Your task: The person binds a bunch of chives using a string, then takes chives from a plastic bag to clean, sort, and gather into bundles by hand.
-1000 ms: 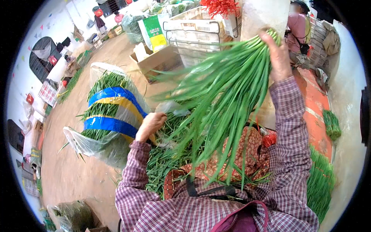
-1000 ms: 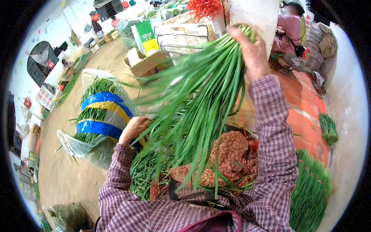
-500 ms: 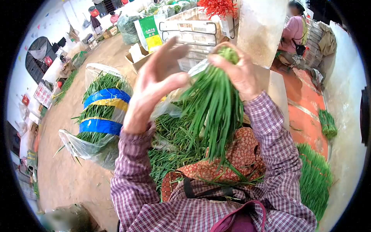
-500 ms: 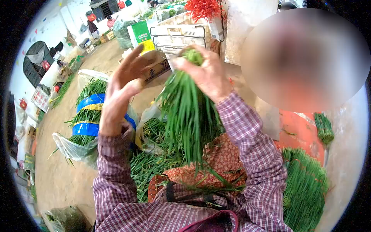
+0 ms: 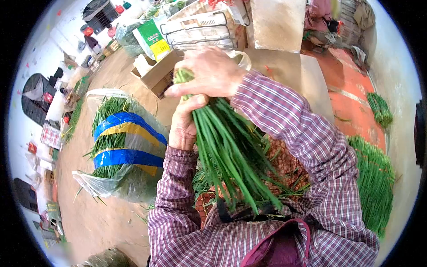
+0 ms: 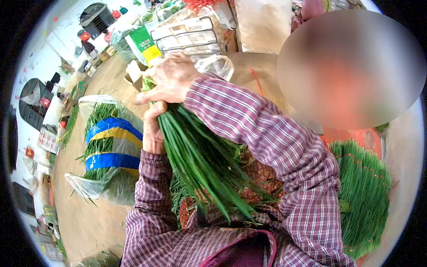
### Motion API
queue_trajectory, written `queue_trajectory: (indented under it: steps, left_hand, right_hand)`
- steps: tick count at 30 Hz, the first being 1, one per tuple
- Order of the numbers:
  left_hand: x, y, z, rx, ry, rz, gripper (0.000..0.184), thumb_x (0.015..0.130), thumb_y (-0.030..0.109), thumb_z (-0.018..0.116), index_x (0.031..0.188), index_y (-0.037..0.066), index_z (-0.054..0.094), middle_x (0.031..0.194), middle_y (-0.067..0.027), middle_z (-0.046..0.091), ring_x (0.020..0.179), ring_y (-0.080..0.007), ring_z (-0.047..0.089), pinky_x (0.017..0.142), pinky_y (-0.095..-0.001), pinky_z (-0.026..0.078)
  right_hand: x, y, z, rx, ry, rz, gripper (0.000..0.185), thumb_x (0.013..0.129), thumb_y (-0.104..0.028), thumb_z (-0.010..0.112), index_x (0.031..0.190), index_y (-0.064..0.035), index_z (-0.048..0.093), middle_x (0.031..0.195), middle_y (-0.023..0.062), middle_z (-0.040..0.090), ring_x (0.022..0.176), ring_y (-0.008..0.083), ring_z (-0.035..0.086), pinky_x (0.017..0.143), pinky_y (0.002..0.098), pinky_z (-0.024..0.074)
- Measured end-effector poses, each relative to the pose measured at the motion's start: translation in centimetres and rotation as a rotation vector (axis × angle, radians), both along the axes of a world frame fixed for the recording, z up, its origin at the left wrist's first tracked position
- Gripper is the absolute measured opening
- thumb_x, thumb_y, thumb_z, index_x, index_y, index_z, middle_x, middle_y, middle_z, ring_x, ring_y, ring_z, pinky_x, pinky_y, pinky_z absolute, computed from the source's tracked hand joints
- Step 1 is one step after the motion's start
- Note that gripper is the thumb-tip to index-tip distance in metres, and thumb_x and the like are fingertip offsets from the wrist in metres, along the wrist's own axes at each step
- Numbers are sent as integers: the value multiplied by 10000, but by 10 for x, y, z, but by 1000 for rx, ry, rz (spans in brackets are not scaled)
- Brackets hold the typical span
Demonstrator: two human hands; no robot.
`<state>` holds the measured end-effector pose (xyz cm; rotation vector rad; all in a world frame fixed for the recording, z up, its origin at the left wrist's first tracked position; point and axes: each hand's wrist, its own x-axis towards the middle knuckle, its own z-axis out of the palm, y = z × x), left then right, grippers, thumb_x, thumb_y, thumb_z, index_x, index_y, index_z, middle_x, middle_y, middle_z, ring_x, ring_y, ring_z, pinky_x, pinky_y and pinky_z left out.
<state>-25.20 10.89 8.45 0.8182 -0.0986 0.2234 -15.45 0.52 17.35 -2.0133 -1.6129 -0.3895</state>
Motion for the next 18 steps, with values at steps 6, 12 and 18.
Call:
queue_trajectory:
  steps: [6,12,18]
  left_hand:
    - [-20,9,6,-17,-113,299,536,677,335,670,1112,59,518,895,-84,583,872,-262,574,796,-387,510]
    - [-27,85,16,-148,-710,23,345,764,235,671,1047,138,499,822,25,483,808,-152,479,947,-351,379]
    - [-54,124,20,-92,-839,113,323,797,213,642,1073,122,502,875,8,500,864,-169,495,980,-373,377]
  right_hand:
    - [7,-5,-16,164,656,378,914,678,-794,535,1335,-168,424,1201,225,516,1004,351,590,959,457,427]
    - [-45,-49,-117,133,247,370,641,727,-242,748,1294,-187,453,1206,163,467,915,295,616,705,397,565]
    - [-28,-108,-216,-609,159,8,379,830,-43,548,1188,-162,591,1042,81,573,821,256,630,715,393,546]
